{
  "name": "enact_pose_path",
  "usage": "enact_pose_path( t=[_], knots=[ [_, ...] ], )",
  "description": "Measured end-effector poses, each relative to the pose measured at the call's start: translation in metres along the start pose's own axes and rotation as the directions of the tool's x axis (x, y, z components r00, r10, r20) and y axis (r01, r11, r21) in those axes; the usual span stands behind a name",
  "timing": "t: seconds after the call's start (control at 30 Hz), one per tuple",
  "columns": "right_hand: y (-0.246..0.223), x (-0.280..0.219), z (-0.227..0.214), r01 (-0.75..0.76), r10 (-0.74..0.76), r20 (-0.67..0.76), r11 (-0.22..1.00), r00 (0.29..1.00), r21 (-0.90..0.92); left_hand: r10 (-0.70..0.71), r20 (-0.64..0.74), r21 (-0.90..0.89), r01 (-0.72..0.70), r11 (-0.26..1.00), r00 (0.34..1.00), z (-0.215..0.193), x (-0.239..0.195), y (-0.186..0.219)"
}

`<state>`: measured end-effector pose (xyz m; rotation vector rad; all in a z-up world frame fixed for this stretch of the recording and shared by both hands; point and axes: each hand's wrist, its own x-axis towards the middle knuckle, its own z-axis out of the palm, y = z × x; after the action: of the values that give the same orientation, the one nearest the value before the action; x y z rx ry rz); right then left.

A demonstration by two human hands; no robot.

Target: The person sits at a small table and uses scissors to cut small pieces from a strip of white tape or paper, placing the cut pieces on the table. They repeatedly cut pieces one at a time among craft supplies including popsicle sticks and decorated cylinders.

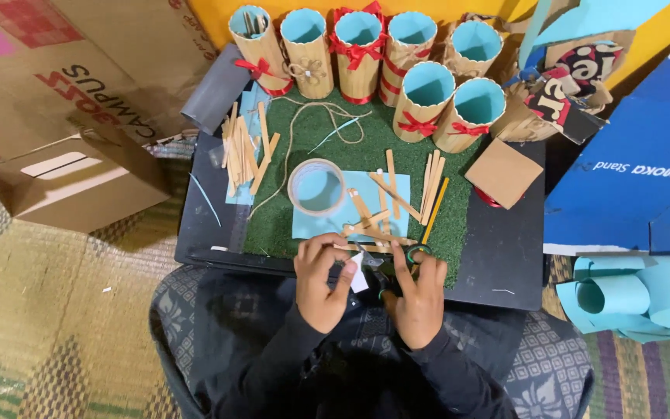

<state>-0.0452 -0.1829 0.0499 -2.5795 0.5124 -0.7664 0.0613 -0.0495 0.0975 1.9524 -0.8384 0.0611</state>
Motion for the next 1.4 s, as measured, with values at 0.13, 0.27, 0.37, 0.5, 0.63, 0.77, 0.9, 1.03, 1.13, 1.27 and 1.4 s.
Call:
enact_pose_path(
  t=[0.13, 0.27, 0.37, 0.5, 0.63, 0.77, 0.9, 1.03, 1.13, 1.27, 1.4],
  knots=[
    [-0.001, -0.002, -0.004, 0.009, -0.009, -0.030, 1.000, 1.000, 0.017, -0.009, -0.020, 0.050, 0.010, 0.999, 1.000, 0.009, 0.002, -0.006],
    [0.004, -0.010, -0.001, 0.104, -0.099, -0.090, 0.994, 0.991, 0.045, -0.078, -0.002, 0.100, 0.078, 0.992, 0.997, 0.011, 0.003, -0.013],
    [0.012, -0.020, 0.007, 0.149, -0.137, -0.160, 0.987, 0.977, 0.066, -0.136, 0.111, -0.011, 0.138, 0.990, 0.985, 0.008, 0.006, -0.031],
    [0.019, -0.025, 0.016, 0.200, -0.186, -0.220, 0.979, 0.958, 0.046, -0.136, 0.218, -0.195, 0.179, 0.964, 0.966, 0.005, 0.008, -0.038],
    [0.010, -0.010, 0.003, 0.130, -0.119, -0.123, 0.988, 0.985, 0.086, -0.110, 0.059, -0.330, 0.124, 0.936, 0.992, -0.013, 0.009, -0.022],
    [0.006, -0.002, -0.009, 0.064, -0.058, -0.112, 0.997, 0.992, 0.054, -0.191, -0.134, -0.504, 0.099, 0.858, 0.972, -0.042, 0.005, -0.028],
    [0.004, 0.000, -0.007, 0.042, -0.027, -0.095, 0.986, 0.995, 0.159, -0.272, 0.092, -0.719, 0.253, 0.647, 0.958, -0.046, -0.005, -0.041],
    [-0.004, 0.001, -0.013, -0.167, 0.204, -0.002, 0.807, 0.979, 0.566, -0.224, 0.212, -0.716, 0.307, 0.627, 0.951, -0.041, -0.011, -0.037],
    [0.007, -0.008, -0.010, -0.361, 0.322, 0.217, 0.501, 0.921, 0.787, -0.175, 0.329, -0.631, 0.354, 0.691, 0.928, -0.023, -0.023, -0.034],
    [0.009, -0.009, -0.011, -0.430, 0.261, 0.357, 0.330, 0.897, 0.840, -0.114, 0.376, -0.525, 0.312, 0.792, 0.920, -0.009, -0.022, -0.011],
    [0.015, -0.012, -0.010, -0.417, 0.262, 0.341, 0.339, 0.903, 0.843, -0.065, 0.396, -0.531, 0.286, 0.798, 0.916, -0.003, -0.020, -0.009]
  ],
)
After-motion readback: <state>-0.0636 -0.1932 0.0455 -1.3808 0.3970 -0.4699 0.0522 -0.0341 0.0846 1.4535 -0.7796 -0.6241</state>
